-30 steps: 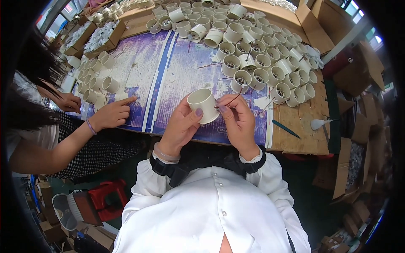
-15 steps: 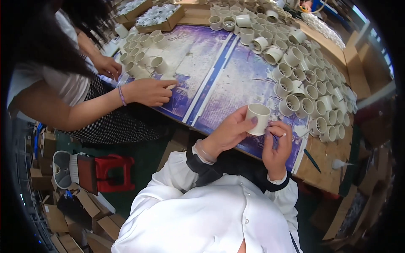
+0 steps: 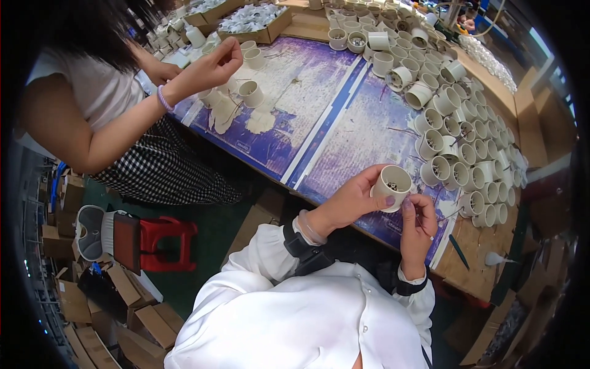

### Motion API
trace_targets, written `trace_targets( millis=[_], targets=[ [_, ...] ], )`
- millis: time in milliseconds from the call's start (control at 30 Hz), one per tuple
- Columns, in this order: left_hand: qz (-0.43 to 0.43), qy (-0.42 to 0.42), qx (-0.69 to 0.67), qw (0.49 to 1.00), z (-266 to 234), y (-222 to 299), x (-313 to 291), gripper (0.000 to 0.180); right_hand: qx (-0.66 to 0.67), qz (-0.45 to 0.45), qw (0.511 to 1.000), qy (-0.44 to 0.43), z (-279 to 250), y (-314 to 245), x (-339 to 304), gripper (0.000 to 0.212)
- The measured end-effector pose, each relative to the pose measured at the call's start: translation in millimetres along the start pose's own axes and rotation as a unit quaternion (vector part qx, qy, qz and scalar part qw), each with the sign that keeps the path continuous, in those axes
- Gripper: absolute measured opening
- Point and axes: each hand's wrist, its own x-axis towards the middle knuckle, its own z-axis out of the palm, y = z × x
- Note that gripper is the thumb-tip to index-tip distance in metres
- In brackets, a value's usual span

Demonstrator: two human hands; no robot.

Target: The person applies glue from a bottle to the interior of a plastic housing and inserts a motor. They then use tweezers to pull wires through a hole in the housing and press the motor into place.

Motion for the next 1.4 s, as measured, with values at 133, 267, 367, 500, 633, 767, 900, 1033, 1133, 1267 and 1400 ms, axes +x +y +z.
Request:
trace_targets(
  millis=[133,267,367,500,633,767,900,1033,1133,1267,1400],
  targets=[
    [0.023,-0.008,0.064,0.998,3.0,-0.6,1.4,0.064,0.021,0.032,0.999,0.006,-3.9,-0.3,-1.6,0.003],
    [0.005,0.032,0.076,0.997,0.0,-8.1,1.3,0.056,-0.111,-0.089,0.990,0.012,-6.8,1.0,4.9,0.004],
    [-0.017,-0.003,-0.135,0.991,0.0,-9.5,-0.8,0.052,-0.180,-0.209,0.961,-0.005,-5.0,-6.0,10.7,0.010],
    [-0.009,0.032,-0.083,0.996,2.5,-2.7,-1.0,0.057,-0.179,-0.216,0.960,-0.012,-6.3,-6.0,16.7,0.009],
    [0.006,0.079,0.016,0.997,13.5,-1.0,0.0,0.055,-0.176,-0.222,0.959,-0.024,-11.1,-7.8,10.8,0.010],
    [-0.023,0.075,-0.078,0.994,15.9,0.3,-1.4,0.044,-0.130,-0.216,0.968,-0.005,-12.8,-8.3,5.1,0.017],
    [-0.011,0.090,-0.084,0.992,22.5,-1.3,-1.1,0.046,-0.139,-0.271,0.952,0.019,-16.6,-7.3,1.1,0.025],
    [-0.009,0.106,-0.086,0.991,24.3,-4.9,1.2,0.047,-0.188,-0.349,0.918,0.004,-18.4,-7.8,0.1,0.030],
    [-0.029,0.070,-0.142,0.987,19.5,-3.5,-0.5,0.046,-0.205,-0.368,0.907,0.006,-18.5,-10.3,0.0,0.031],
    [-0.015,0.083,-0.044,0.996,26.7,-3.1,-6.1,0.050,-0.198,-0.375,0.906,0.007,-19.7,-9.9,-2.6,0.030],
    [0.027,0.130,0.074,0.988,35.6,-3.5,-4.8,0.054,-0.180,-0.391,0.902,-0.005,-23.5,-6.3,-9.1,0.032]
  ],
)
